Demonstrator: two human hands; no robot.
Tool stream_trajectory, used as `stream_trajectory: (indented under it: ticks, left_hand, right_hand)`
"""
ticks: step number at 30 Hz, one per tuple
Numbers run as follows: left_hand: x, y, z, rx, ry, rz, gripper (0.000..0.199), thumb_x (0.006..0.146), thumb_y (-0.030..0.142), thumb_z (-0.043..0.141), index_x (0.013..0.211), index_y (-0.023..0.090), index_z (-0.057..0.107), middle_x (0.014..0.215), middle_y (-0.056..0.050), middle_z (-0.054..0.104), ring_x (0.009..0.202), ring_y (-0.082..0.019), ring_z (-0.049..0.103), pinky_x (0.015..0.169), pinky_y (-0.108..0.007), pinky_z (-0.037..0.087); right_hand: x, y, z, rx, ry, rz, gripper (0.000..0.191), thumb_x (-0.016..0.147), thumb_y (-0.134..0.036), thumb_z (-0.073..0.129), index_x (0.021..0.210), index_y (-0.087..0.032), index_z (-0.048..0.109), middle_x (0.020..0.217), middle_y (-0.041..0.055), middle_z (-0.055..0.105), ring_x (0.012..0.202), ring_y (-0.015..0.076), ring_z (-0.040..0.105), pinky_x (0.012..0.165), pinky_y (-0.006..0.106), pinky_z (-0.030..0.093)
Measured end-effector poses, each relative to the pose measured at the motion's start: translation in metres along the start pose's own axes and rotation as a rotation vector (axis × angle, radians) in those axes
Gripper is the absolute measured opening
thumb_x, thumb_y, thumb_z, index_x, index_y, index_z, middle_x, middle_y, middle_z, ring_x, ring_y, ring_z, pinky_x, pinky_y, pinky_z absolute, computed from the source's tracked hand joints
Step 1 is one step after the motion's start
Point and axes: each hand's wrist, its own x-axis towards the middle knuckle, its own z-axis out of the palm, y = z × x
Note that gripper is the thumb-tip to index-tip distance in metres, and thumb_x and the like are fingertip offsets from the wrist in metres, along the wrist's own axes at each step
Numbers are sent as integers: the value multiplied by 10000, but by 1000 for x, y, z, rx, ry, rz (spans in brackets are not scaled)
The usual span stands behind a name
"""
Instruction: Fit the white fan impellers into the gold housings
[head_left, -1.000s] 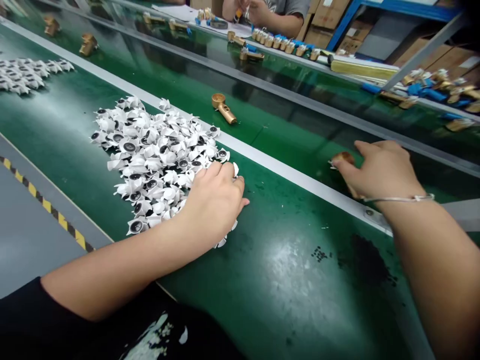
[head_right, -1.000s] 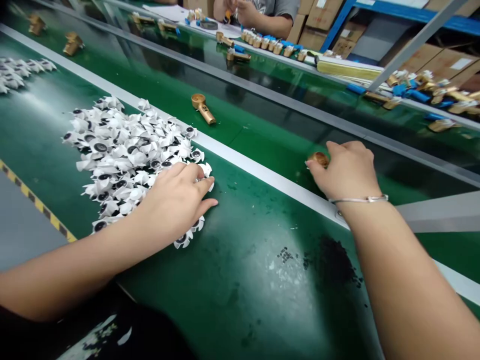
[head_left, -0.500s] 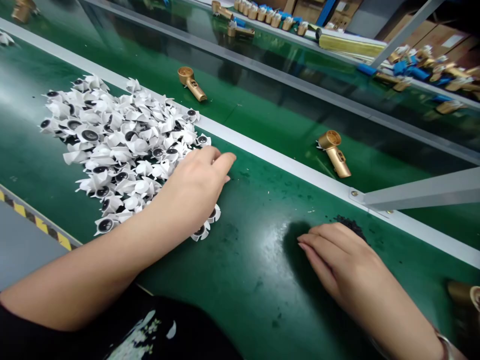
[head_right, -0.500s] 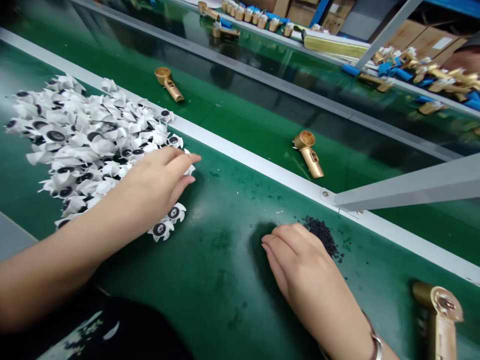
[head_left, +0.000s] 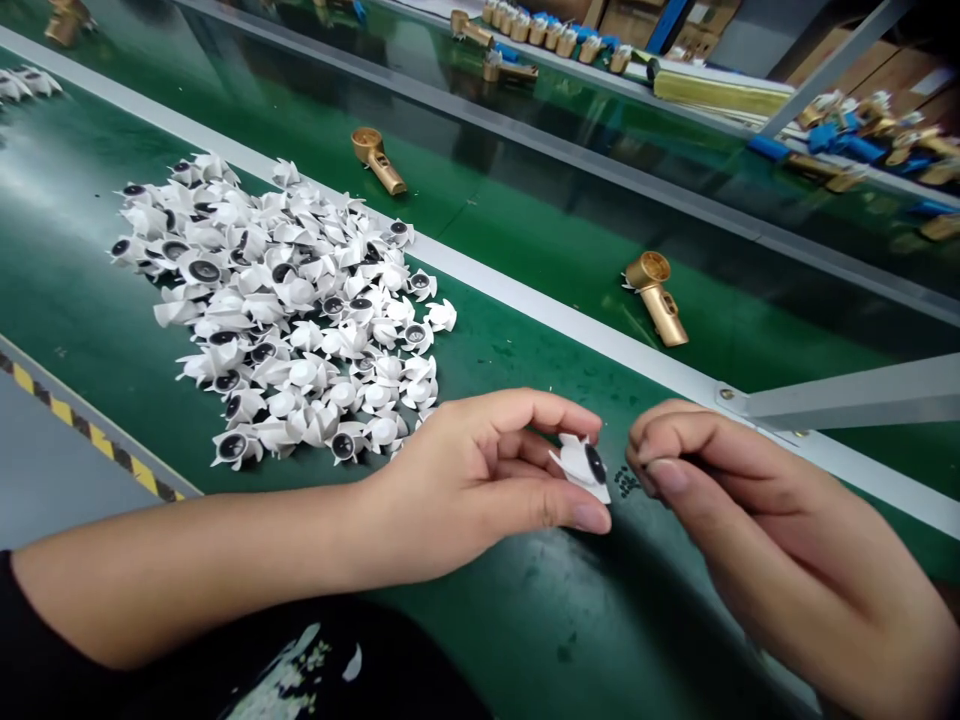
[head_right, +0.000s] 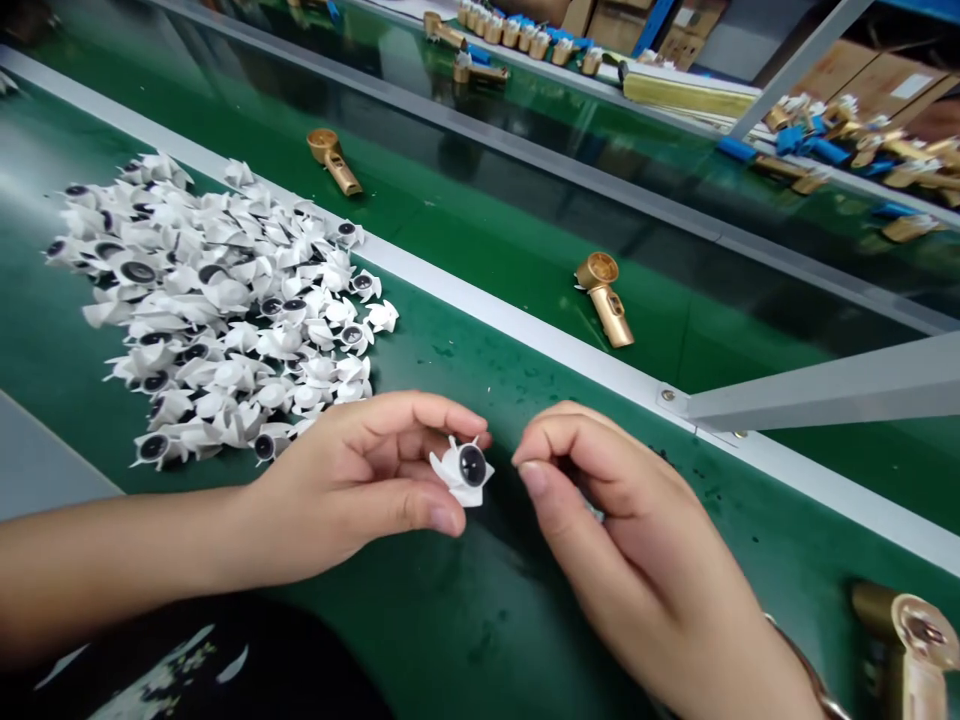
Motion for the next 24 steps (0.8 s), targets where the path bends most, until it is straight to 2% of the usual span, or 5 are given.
stream_trajectory:
  ticks: [5, 10, 16, 20, 24]
  left_hand:
    - [-1, -1, -3, -34, -26, 4, 402, 777, 84, 826, 1101, 239, 645, 856, 57, 738, 797, -61, 729, 797, -166, 587]
    - [-2, 0, -4, 85, 2, 29, 412, 730, 145, 876, 1065, 219, 647, 846, 26, 733, 836, -118, 735, 812, -227, 608]
    - [-1, 1, -3, 208, 46, 147, 388, 695, 186, 900, 999, 186, 659, 949, -10, 712, 843, -167, 749, 800, -275, 627]
    - [-2, 0, -4, 174, 32, 101, 380, 726, 191, 883, 1029, 203, 655, 889, -1, 741, 837, -158, 753, 798, -258, 618]
    - [-5, 0, -3, 70, 34, 30, 338, 752, 160, 861, 1020, 210, 662, 839, 16, 764, 812, -132, 755, 781, -222, 612]
  right_hand:
    - [1, -21, 14, 173, 22, 35, 139, 1048, -267, 472, 952, -272, 572, 865, -32, 572, 759, 96, 566, 643, 198, 466]
    - [-1, -20, 26, 177, 83, 39, 133, 1049, -248, 467, 961, -269, 564, 897, -28, 566, 748, 84, 542, 631, 182, 454]
    - [-4, -22, 31, 177, 127, 52, 89, 1044, -243, 469, 985, -259, 535, 918, -12, 538, 778, 94, 536, 654, 199, 462]
    - [-5, -21, 32, 190, 111, 44, 102, 1045, -247, 468, 972, -262, 538, 906, -14, 540, 771, 95, 538, 638, 200, 463]
    - [-3, -22, 34, 100, 182, 29, 99, 1029, -226, 490, 983, -272, 564, 952, -10, 572, 817, 98, 567, 662, 201, 467]
